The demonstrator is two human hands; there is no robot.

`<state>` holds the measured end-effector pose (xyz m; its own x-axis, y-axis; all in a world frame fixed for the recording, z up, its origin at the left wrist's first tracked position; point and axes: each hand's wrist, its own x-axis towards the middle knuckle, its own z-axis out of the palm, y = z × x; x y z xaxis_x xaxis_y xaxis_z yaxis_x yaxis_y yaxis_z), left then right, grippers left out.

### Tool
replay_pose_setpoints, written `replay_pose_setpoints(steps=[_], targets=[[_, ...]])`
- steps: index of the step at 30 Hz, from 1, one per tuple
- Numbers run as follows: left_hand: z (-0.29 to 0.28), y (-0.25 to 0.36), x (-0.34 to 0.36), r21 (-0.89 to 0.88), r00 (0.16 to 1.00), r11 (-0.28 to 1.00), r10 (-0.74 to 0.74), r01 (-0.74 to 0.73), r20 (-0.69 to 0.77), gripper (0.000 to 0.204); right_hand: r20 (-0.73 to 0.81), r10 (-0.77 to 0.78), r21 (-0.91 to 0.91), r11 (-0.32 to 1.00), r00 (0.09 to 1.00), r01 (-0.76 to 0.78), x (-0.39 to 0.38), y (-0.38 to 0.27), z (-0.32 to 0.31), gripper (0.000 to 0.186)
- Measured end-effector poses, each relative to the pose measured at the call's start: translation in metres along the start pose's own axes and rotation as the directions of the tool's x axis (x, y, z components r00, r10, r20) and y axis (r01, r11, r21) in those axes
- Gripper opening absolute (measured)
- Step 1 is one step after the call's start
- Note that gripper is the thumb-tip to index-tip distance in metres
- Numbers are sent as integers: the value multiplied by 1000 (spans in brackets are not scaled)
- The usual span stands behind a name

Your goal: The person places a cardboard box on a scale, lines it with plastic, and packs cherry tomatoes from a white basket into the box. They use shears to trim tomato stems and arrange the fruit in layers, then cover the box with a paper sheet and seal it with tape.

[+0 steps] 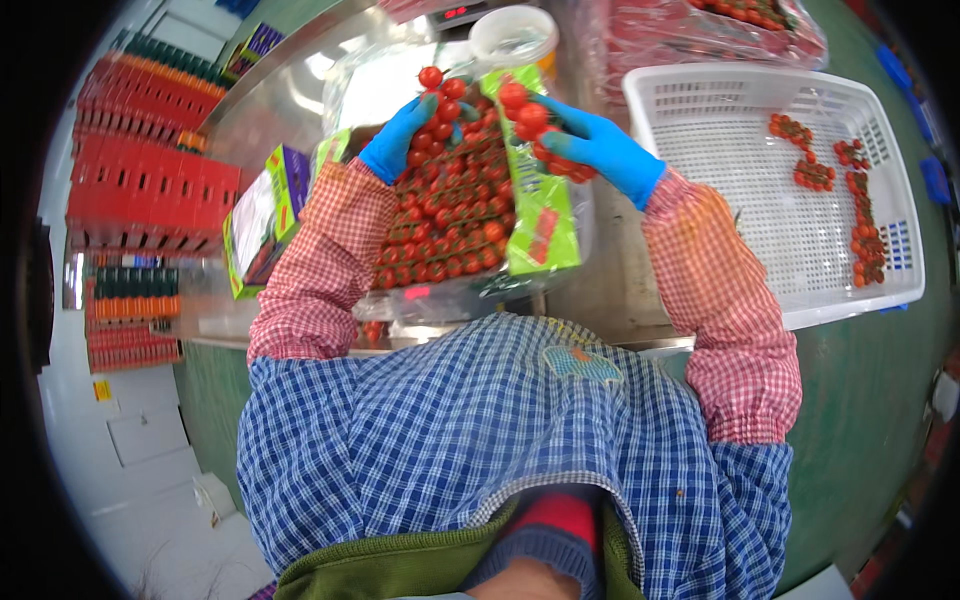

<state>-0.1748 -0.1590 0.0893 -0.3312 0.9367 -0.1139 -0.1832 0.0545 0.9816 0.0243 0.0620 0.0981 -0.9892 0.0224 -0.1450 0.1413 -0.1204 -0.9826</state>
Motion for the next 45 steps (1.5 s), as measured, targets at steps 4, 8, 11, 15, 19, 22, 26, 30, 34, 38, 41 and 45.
replay_pose_setpoints(steps=[4,8,11,15,19,22,26,30,34,38,41,45], targets=[[7,-3,2,674,975,735,88,73,-202,56,160,-219,-397,878,963,266,8,3,20,74],[28,-17,-6,808,978,558,36,-191,207,64,239,-76,-893,374,968,250,3,16,12,74],[49,-36,-25,993,977,47,-181,-109,115,56,356,-111,-900,227,928,372,-9,26,14,58],[34,-38,-16,993,993,5,-7,-119,119,64,402,-493,-869,61,772,491,-4,30,11,50],[-7,-29,38,877,927,438,375,-196,20,36,46,-619,-786,462,784,411,-14,45,-68,42],[-11,-20,91,715,958,692,129,99,-257,34,-443,-579,-880,428,685,-207,-55,74,-168,47],[24,32,137,796,864,573,485,-196,-137,30,-830,-271,-552,282,487,-785,-114,99,-281,70],[119,48,223,635,864,619,473,-463,170,31,-660,-187,-679,-265,728,-684,-161,95,-329,76],[254,-33,340,751,834,364,210,-551,510,51,-655,7,-725,-290,756,-625,-188,91,-338,73],[348,-112,417,688,740,280,329,-670,587,73,-744,73,-669,-78,665,-739,-186,91,-327,66],[362,-148,429,867,838,-41,236,-497,492,75,-760,243,-584,153,603,-797,-180,73,-318,45],[350,-162,419,883,894,229,290,-410,340,59,-721,465,42,769,514,-638,-187,35,-315,38]])
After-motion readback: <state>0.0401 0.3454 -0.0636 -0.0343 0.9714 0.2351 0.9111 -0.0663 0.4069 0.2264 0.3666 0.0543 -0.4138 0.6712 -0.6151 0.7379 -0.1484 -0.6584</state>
